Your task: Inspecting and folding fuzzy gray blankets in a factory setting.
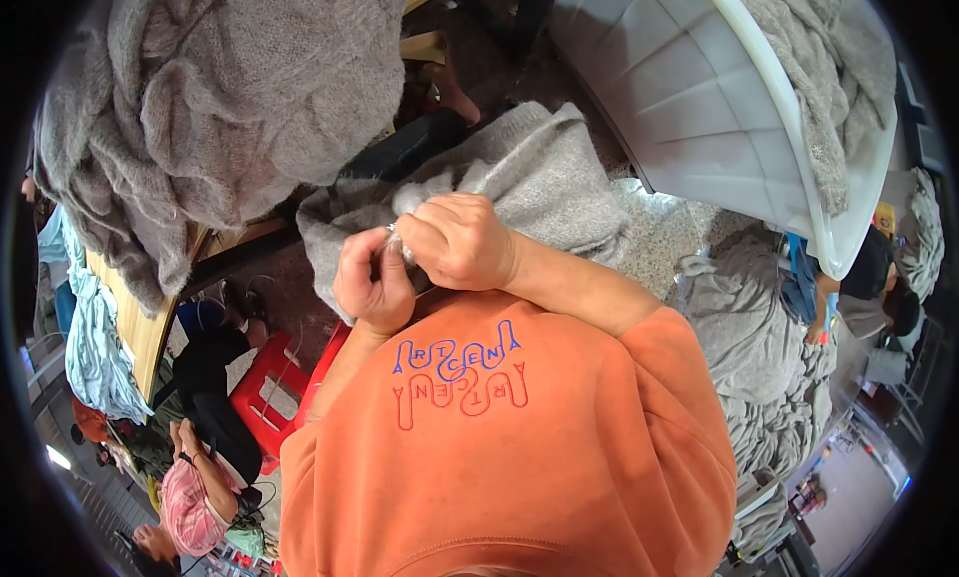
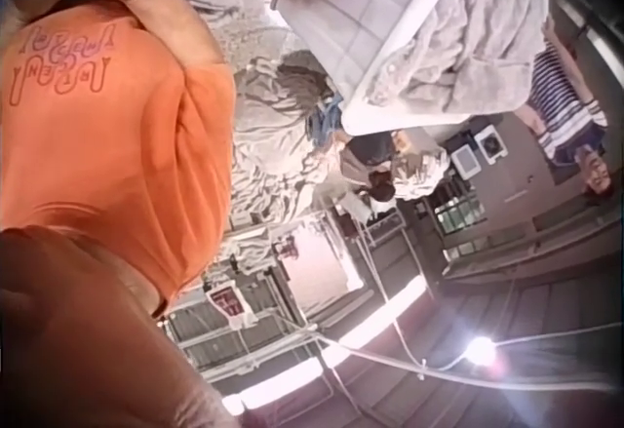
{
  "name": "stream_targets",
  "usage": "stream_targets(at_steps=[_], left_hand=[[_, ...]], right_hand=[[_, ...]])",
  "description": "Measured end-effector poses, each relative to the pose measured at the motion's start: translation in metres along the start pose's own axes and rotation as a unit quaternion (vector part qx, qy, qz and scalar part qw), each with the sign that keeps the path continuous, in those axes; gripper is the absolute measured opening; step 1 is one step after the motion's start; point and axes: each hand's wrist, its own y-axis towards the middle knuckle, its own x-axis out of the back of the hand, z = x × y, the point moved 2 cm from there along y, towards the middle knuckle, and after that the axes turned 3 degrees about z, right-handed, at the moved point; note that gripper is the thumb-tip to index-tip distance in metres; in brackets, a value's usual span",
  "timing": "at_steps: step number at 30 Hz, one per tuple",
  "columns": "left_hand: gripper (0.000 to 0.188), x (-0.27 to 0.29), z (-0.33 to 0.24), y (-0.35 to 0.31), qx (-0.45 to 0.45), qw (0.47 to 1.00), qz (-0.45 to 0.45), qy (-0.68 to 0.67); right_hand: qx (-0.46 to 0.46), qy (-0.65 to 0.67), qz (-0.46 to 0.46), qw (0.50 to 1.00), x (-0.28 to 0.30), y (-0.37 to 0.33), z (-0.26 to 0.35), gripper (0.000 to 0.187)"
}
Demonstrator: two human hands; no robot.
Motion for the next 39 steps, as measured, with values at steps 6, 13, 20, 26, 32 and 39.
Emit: stream_targets(at_steps=[6, 13, 20, 26, 32, 39], left_hand=[[0.005, -0.003, 0.002, 0.000, 0.069, 0.990, 0.122, -0.019], [0.006, 0.028, 0.049, 0.013, 0.134, 0.963, 0.234, 0.014], [0.005, 0.017, 0.013, 0.022, 0.159, 0.954, 0.239, -0.084], [0.009, 0.025, 0.013, 0.022, 0.016, 0.962, 0.250, 0.106], [0.014, 0.024, 0.026, 0.005, 0.414, 0.802, 0.290, -0.318], [0.019, 0.047, 0.040, 0.007, 0.411, 0.779, 0.241, -0.408]], right_hand=[[0.033, -0.114, 0.025, 0.993, -0.002, -0.006, -0.013, 0.030], [-0.096, -0.146, 0.130, 0.976, 0.019, -0.026, -0.039, 0.035], [-0.213, 0.309, 0.231, 0.898, -0.008, -0.003, -0.029, 0.037], [-0.291, 0.302, 0.197, 0.886, -0.027, -0.019, -0.018, 0.014], [-0.187, 0.342, 0.245, 0.888, -0.013, -0.015, -0.027, 0.010], [-0.283, 0.001, 0.414, 0.865, 0.040, -0.078, -0.133, 0.032]])
